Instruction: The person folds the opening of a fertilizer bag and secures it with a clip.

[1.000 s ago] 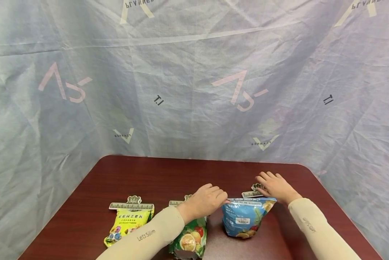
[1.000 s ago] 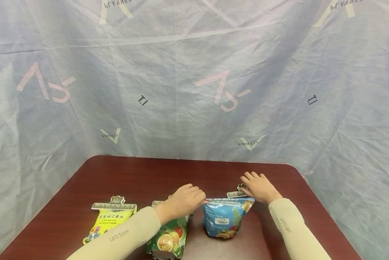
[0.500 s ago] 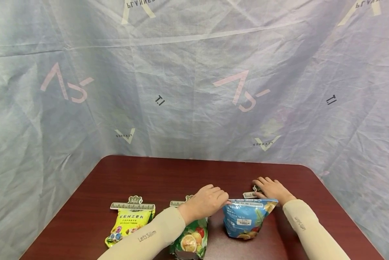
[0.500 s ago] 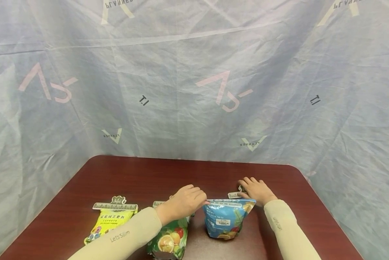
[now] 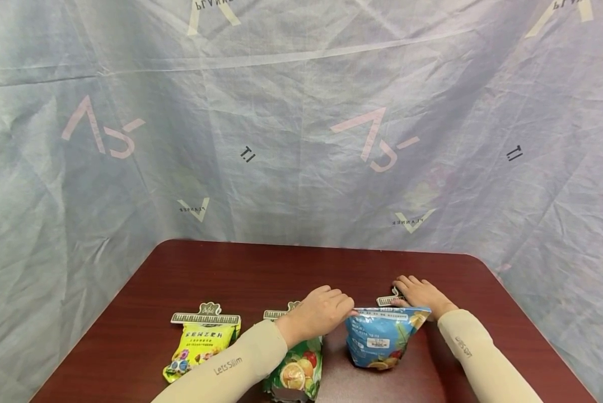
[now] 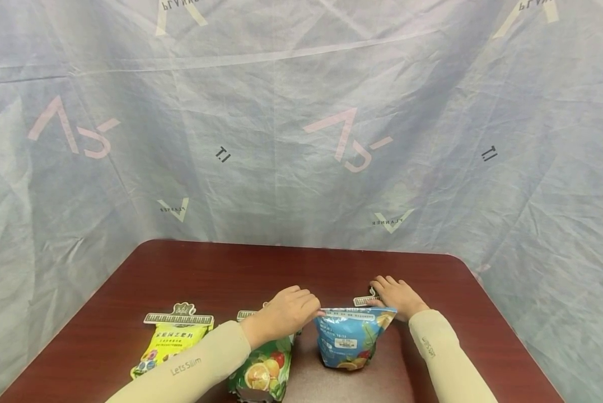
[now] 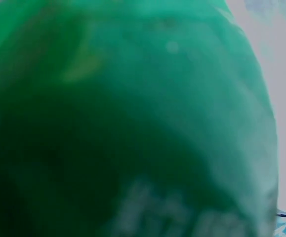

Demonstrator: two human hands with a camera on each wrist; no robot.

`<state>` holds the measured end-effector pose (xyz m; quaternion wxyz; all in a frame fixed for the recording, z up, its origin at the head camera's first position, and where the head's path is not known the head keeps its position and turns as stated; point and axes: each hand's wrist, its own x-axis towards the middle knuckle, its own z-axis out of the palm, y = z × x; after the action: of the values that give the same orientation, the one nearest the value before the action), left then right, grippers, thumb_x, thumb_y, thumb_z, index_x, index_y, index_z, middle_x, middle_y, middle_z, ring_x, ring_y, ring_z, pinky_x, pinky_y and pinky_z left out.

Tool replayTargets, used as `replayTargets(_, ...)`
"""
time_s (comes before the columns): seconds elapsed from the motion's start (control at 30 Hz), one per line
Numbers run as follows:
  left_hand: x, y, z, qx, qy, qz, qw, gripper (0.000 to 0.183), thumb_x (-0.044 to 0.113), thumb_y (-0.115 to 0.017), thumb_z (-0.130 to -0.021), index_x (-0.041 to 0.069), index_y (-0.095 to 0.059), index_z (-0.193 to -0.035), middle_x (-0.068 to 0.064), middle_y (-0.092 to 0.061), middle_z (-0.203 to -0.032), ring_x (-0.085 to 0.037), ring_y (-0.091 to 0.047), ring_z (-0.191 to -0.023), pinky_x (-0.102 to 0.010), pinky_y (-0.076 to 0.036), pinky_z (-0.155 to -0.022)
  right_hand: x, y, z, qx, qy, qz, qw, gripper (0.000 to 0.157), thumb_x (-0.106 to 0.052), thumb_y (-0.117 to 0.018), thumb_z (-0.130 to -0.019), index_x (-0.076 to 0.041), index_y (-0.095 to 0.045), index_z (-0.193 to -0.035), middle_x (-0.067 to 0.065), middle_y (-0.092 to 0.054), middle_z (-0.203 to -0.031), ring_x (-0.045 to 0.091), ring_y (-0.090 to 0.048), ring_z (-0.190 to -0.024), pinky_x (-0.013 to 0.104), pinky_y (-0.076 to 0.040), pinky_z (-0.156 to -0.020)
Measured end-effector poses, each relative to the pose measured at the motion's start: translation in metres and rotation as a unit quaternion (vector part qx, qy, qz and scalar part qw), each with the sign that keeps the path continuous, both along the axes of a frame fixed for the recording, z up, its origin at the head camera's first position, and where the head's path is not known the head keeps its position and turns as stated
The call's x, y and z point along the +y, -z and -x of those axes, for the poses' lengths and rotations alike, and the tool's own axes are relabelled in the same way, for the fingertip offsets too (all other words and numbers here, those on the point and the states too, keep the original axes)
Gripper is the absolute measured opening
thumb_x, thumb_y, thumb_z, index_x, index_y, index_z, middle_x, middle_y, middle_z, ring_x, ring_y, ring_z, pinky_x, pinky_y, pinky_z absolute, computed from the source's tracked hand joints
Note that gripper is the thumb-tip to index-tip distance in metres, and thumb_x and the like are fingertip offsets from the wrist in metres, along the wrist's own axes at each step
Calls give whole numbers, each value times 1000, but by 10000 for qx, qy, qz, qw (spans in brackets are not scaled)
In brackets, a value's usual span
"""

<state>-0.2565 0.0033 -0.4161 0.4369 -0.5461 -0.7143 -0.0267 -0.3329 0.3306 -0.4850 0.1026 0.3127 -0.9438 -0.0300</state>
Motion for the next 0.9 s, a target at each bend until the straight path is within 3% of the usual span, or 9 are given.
replayTargets(0.23, 0, 0, 0, -7, 30, -16, 10000, 25, 30, -46, -97, 15, -45, -77, 8, -45, -67, -5, -31, -58, -21, -24, -53, -1, -3, -1, 119, -205, -63, 9997, 46, -48, -51, -90, -9, -54, -114, 5, -52, -109, 22, -51, -100, 44, -45, -76)
replayTargets(0.5, 0, -1, 0, 39, 60, -62, 10000, 25, 30, -51, -94, 15, -45, -76, 8, -45, -64, -5, -40, -57, -22, -26, -52, 0, -4, 1, 310, -278, -144, 9990, 42, -49, -53, -88, -12, -54, -108, -2, -51, -99, 17, -52, -90, 41, -45, -71)
replayTargets(0.9, 1, 0, 2, 127, 143, -129, 9997, 28, 30, -44, -97, 15, -44, -74, 8, -43, -63, -4, -28, -57, -21, -23, -51, 3, -14, -5, 424, -572, 26, 9975, 29, -44, -54, -90, -17, -50, -100, -9, -47, -88, 11, -51, -78, 36, -43, -67)
